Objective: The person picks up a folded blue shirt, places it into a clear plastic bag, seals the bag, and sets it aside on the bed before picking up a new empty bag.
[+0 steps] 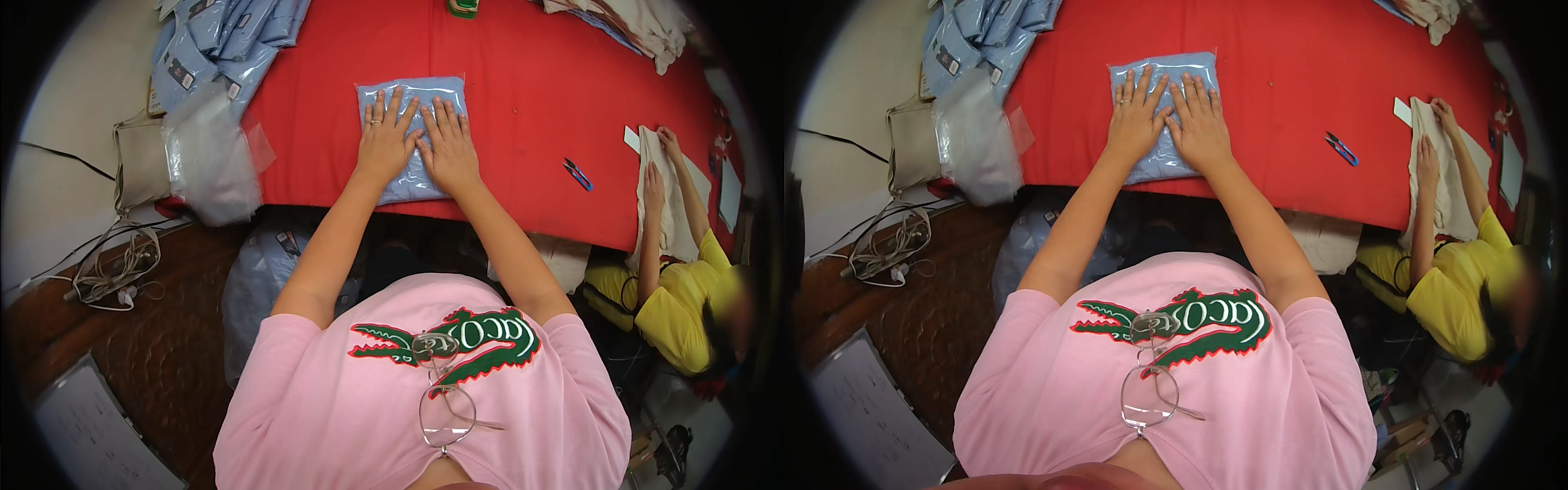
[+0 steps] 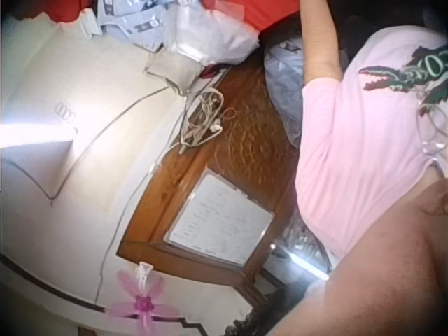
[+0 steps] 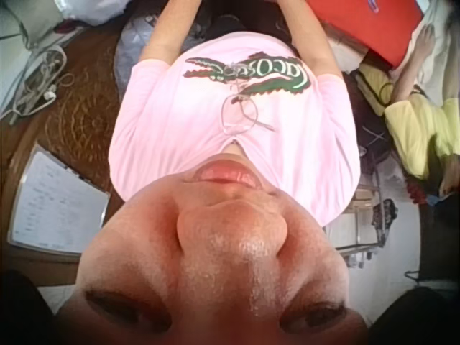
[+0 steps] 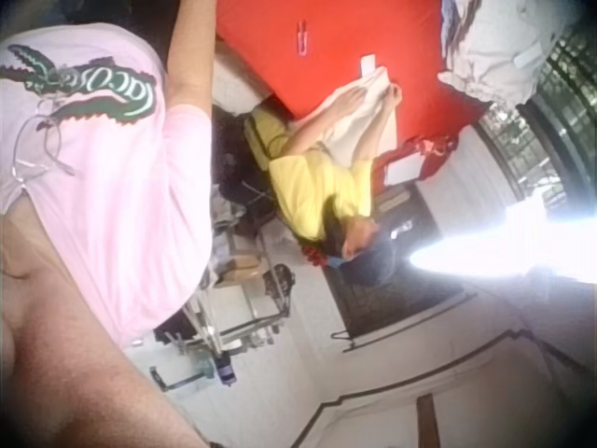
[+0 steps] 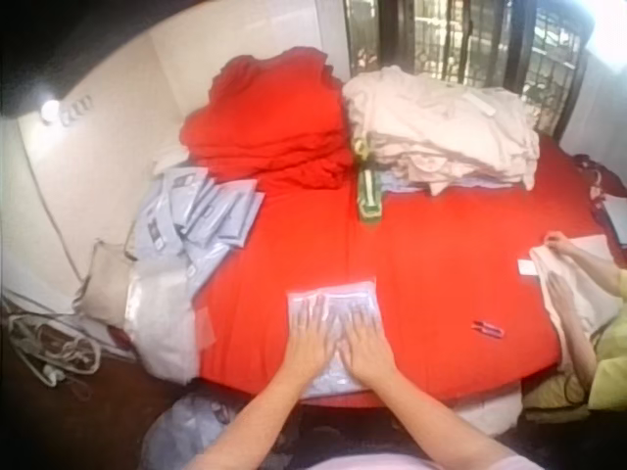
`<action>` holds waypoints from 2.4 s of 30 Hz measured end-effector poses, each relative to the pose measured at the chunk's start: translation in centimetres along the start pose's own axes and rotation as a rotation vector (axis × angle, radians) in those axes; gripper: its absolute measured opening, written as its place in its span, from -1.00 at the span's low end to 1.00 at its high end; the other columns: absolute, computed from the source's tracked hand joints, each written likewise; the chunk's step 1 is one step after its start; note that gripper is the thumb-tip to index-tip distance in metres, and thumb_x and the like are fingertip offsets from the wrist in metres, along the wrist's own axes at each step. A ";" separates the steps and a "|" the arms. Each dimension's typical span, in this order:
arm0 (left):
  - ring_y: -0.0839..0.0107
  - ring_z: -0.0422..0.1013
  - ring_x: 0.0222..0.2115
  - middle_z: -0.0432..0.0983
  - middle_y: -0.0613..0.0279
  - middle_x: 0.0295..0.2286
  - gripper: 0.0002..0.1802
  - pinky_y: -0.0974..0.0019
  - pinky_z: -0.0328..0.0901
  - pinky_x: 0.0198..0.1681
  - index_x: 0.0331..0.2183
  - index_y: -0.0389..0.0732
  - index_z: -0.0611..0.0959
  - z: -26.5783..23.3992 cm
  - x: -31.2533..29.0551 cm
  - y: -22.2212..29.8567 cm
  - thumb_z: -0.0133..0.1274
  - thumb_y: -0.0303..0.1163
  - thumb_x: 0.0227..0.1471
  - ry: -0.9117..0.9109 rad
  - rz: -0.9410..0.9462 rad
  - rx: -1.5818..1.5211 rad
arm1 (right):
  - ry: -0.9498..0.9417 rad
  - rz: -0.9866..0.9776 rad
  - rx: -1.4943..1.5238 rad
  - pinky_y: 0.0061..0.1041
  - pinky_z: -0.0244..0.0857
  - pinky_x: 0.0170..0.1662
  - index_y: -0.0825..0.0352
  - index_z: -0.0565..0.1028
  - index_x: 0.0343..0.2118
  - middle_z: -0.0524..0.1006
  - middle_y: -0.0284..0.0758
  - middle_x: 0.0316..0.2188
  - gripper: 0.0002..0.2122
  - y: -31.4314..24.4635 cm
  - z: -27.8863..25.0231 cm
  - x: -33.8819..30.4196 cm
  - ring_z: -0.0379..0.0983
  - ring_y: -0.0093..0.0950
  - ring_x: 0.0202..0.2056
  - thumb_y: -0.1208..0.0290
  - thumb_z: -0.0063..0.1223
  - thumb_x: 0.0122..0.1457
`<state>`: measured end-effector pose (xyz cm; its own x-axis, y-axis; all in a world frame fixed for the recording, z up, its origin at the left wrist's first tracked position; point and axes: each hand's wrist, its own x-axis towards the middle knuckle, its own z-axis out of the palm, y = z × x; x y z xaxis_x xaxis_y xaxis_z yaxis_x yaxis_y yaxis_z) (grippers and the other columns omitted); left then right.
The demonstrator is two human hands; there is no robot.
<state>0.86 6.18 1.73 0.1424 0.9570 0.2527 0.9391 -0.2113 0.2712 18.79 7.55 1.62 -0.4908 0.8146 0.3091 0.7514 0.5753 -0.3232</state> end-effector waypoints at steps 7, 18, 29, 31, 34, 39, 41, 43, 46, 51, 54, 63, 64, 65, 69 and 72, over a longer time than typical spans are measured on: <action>-0.15 -0.13 0.49 -0.02 0.03 0.48 -0.28 -0.28 -0.17 0.49 0.45 0.09 0.32 0.8 0.2 0.0 0.00 0.04 0.37 -0.018 -0.010 0.031 | -0.051 0.009 0.033 0.00 -0.17 0.53 0.28 0.20 0.49 0.08 -0.08 0.53 -0.36 0.6 0.1 0.0 -0.05 -0.10 0.54 0.10 -0.03 0.43; -0.18 -0.13 0.49 -0.04 0.02 0.49 -0.28 -0.30 -0.21 0.50 0.44 0.07 0.32 0.7 0.9 0.0 0.01 -0.03 0.36 -0.102 -0.052 -0.046 | -0.151 0.042 0.066 0.01 -0.24 0.55 0.30 0.16 0.49 0.05 -0.04 0.54 -0.35 0.9 -0.2 0.7 -0.08 -0.06 0.54 0.12 -0.08 0.43; -0.17 -0.19 0.50 -0.05 0.02 0.49 -0.29 -0.33 -0.24 0.49 0.44 0.05 0.32 1.0 1.0 -0.2 -0.01 -0.06 0.36 -0.142 -0.030 -0.012 | -0.128 0.064 0.105 0.01 -0.25 0.55 0.36 0.16 0.49 0.05 0.00 0.53 -0.34 1.0 0.1 0.3 -0.10 -0.05 0.54 0.14 -0.07 0.43; -0.16 -0.18 0.50 -0.05 0.03 0.49 -0.30 -0.32 -0.24 0.49 0.44 0.05 0.33 1.2 1.0 -0.5 -0.01 -0.07 0.37 -0.120 -0.024 -0.002 | -0.105 0.050 0.100 0.01 -0.26 0.55 0.36 0.17 0.48 0.04 0.00 0.53 -0.34 0.8 0.6 0.5 -0.10 -0.04 0.55 0.13 -0.06 0.42; -0.13 -0.15 0.49 -0.03 0.02 0.49 -0.31 -0.29 -0.23 0.50 0.43 0.02 0.34 0.7 0.9 -0.6 0.00 -0.07 0.37 -0.090 -0.011 -0.026 | -0.084 0.030 0.130 -0.03 -0.22 0.55 0.34 0.19 0.47 0.06 -0.01 0.53 -0.35 1.0 0.4 0.6 -0.07 -0.06 0.54 0.16 -0.01 0.41; -0.15 -0.10 0.48 -0.01 -0.05 0.48 -0.38 -0.17 -0.20 0.51 0.39 -0.08 0.41 -1.2 0.2 -2.7 -0.01 -0.11 0.40 -0.069 -0.165 -0.432 | -0.033 0.142 0.419 -0.13 -0.03 0.51 0.31 0.22 0.46 0.15 -0.04 0.50 -0.37 2.9 -2.4 -0.9 0.05 -0.09 0.51 0.31 0.10 0.37; -0.04 0.23 0.32 0.18 -0.12 0.38 -0.48 -0.04 0.13 0.38 0.29 -0.21 0.50 -2.7 -3.1 -2.8 0.01 -0.25 0.40 0.132 -0.424 -0.635 | 0.047 0.235 0.449 -0.14 0.04 0.49 0.30 0.22 0.46 0.17 -0.07 0.50 -0.37 3.8 -4.4 -4.3 0.08 -0.09 0.50 0.34 0.12 0.37; 0.08 0.41 0.18 0.33 -0.12 0.28 -0.51 0.04 0.30 0.26 0.24 -0.28 0.52 -3.3 -7.1 -3.1 0.05 -0.32 0.37 0.218 -0.721 -0.816 | 0.028 0.255 0.426 -0.12 0.06 0.48 0.28 0.21 0.47 0.16 -0.08 0.50 -0.35 4.4 -6.4 -8.0 0.08 -0.09 0.50 0.33 0.14 0.36; 0.31 0.56 -0.09 0.55 0.00 0.03 -0.57 0.27 0.47 -0.02 0.15 -0.35 0.56 -2.1 -13.1 -2.6 0.13 -0.38 0.32 0.238 -0.889 -0.971 | -0.075 0.229 0.394 -0.13 0.06 0.48 0.26 0.20 0.48 0.15 -0.10 0.51 -0.32 4.3 -8.5 -12.7 0.08 -0.10 0.49 0.36 0.18 0.32; 0.41 0.62 -0.31 0.66 0.12 -0.20 -0.59 0.36 0.48 -0.18 0.04 -0.37 0.60 -2.5 -16.0 1.5 0.21 -0.27 0.32 0.095 -1.071 -1.192 | -0.172 0.117 0.317 -0.11 0.05 0.48 0.26 0.19 0.48 0.13 -0.12 0.52 -0.26 3.9 -7.9 -14.6 0.09 -0.11 0.49 0.37 0.25 0.26; 0.43 0.61 -0.36 0.65 0.16 -0.31 -0.67 0.37 0.48 -0.20 -0.14 -0.34 0.65 -2.4 -14.7 2.2 0.24 -0.23 0.30 0.039 -1.119 -1.258 | -0.069 0.000 0.191 -0.07 0.03 0.48 0.22 0.19 0.49 0.14 -0.12 0.52 -0.23 3.5 -6.4 -12.7 0.09 -0.13 0.49 0.35 0.28 0.23; 0.38 0.54 -0.11 0.62 0.20 -0.16 -0.67 0.27 0.40 0.08 -0.04 -0.23 0.63 -14.2 -8.8 6.7 0.25 -0.23 0.30 0.125 -0.598 -1.518 | -0.153 0.045 0.448 -0.31 0.46 0.07 0.28 0.59 0.13 0.70 -0.25 -0.09 -0.58 -0.6 -12.1 -4.8 0.65 -0.28 -0.06 0.47 0.31 0.17; 0.34 0.53 -0.03 0.62 0.18 -0.10 -0.59 0.25 0.35 0.16 0.02 -0.23 0.61 -15.6 -8.2 7.0 0.29 -0.23 0.26 0.242 -0.496 -1.493 | -0.230 0.144 0.558 -0.36 0.48 0.00 0.31 0.64 0.05 0.74 -0.30 -0.20 -0.65 -1.3 -15.4 -3.5 0.69 -0.34 -0.16 0.48 0.30 0.18; 0.30 0.51 0.05 0.61 0.16 -0.04 -0.51 0.24 0.31 0.23 0.08 -0.24 0.58 -16.5 -7.8 7.0 0.33 -0.23 0.23 0.352 -0.391 -1.464 | -0.339 0.167 0.681 -0.39 0.48 -0.03 0.33 0.65 0.03 0.74 -0.32 -0.23 -0.68 -1.2 -18.1 -2.4 0.67 -0.41 -0.19 0.45 0.31 0.21; 0.23 0.36 0.26 0.52 0.14 0.15 -0.05 0.15 0.11 0.40 0.32 -0.19 0.43 -18.2 -7.4 5.0 0.51 -0.25 -0.03 0.155 -0.363 -1.136 | -0.718 0.248 1.028 -0.50 0.44 -0.08 0.36 0.67 0.00 0.72 -0.40 -0.30 -0.71 1.5 -25.3 0.0 0.60 -0.62 -0.24 0.34 0.33 0.29; 0.25 0.40 0.22 0.54 0.10 0.16 0.03 0.12 0.18 0.36 0.33 -0.27 0.45 -16.2 -8.3 3.7 0.57 -0.29 -0.13 -0.316 -0.464 -1.436 | -0.801 0.222 1.025 -0.53 0.43 -0.07 0.37 0.67 0.02 0.72 -0.42 -0.30 -0.69 3.0 -25.9 1.6 0.59 -0.63 -0.23 0.29 0.33 0.31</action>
<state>-1.89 -5.77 15.65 0.1648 0.9529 -0.2546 -0.1376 0.2778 0.9507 31.66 8.66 24.32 -0.7911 0.5119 -0.3349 0.3503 -0.0697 -0.9340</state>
